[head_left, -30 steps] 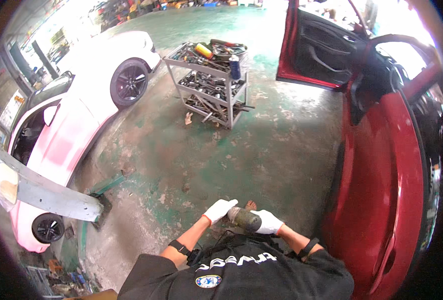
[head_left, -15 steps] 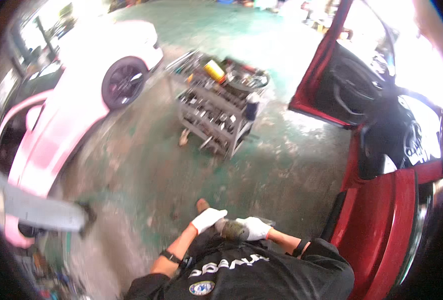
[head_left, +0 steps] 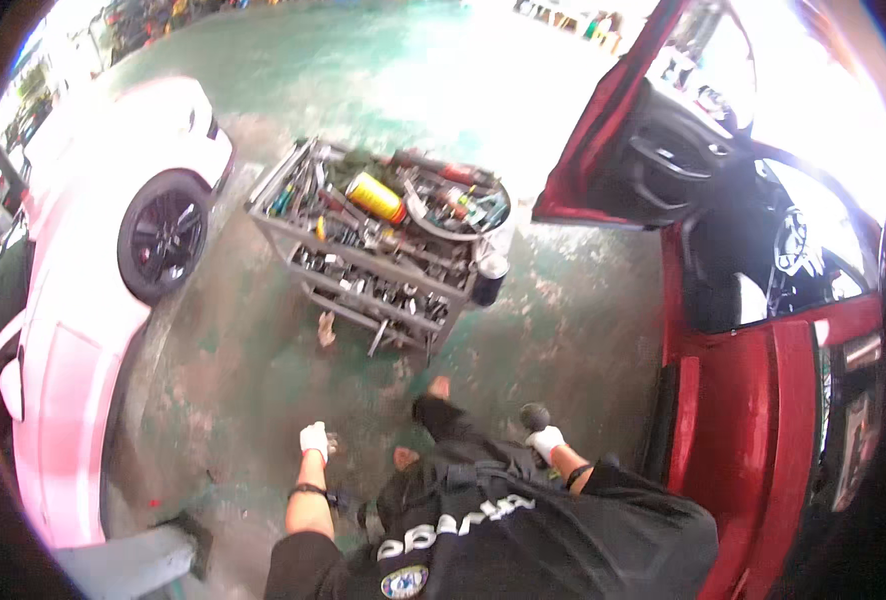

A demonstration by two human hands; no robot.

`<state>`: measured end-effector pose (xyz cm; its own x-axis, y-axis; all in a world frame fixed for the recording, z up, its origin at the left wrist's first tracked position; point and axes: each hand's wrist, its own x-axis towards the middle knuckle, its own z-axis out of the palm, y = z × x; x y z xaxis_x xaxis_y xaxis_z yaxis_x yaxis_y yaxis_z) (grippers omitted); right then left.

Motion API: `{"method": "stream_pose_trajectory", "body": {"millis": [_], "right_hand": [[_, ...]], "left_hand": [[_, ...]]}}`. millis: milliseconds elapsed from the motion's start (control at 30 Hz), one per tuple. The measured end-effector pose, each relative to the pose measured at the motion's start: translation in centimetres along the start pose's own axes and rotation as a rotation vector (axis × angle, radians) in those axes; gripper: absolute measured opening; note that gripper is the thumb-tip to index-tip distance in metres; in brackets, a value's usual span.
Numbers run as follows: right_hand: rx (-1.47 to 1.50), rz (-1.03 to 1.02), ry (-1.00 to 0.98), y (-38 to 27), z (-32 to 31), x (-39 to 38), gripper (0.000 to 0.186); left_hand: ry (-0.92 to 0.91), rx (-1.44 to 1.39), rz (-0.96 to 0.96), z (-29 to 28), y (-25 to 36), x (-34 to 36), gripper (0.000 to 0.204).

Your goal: The person sits on the floor and uses a wrench to loosen bolts on a disassembled engine block. They then walk to a tool cart, select a socket, attach it to an impact wrench, and return to the engine to remove bolts with the impact wrench.

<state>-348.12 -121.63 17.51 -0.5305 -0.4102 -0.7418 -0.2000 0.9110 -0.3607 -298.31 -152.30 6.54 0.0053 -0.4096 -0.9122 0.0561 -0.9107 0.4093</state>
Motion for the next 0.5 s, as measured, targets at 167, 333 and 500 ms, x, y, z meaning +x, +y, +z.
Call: {"method": "stream_pose_trajectory", "body": {"millis": [167,333,500], "right_hand": [[-0.531,-0.037,-0.22,5.7,0.3,7.7,0.029],[0.029,0.24,-0.212,6.1,3.5,12.6,0.029],[0.146,0.227,-0.132,4.9,8.0,17.0,0.031]], "left_hand": [[0.309,-0.214,0.078,-8.6,-6.2,-0.2,0.029],[0.154,1.024,0.094,-8.1,-7.3,-7.0,0.033],[0.073,1.447,0.349,-1.5,4.6,-6.5,0.028]]}}
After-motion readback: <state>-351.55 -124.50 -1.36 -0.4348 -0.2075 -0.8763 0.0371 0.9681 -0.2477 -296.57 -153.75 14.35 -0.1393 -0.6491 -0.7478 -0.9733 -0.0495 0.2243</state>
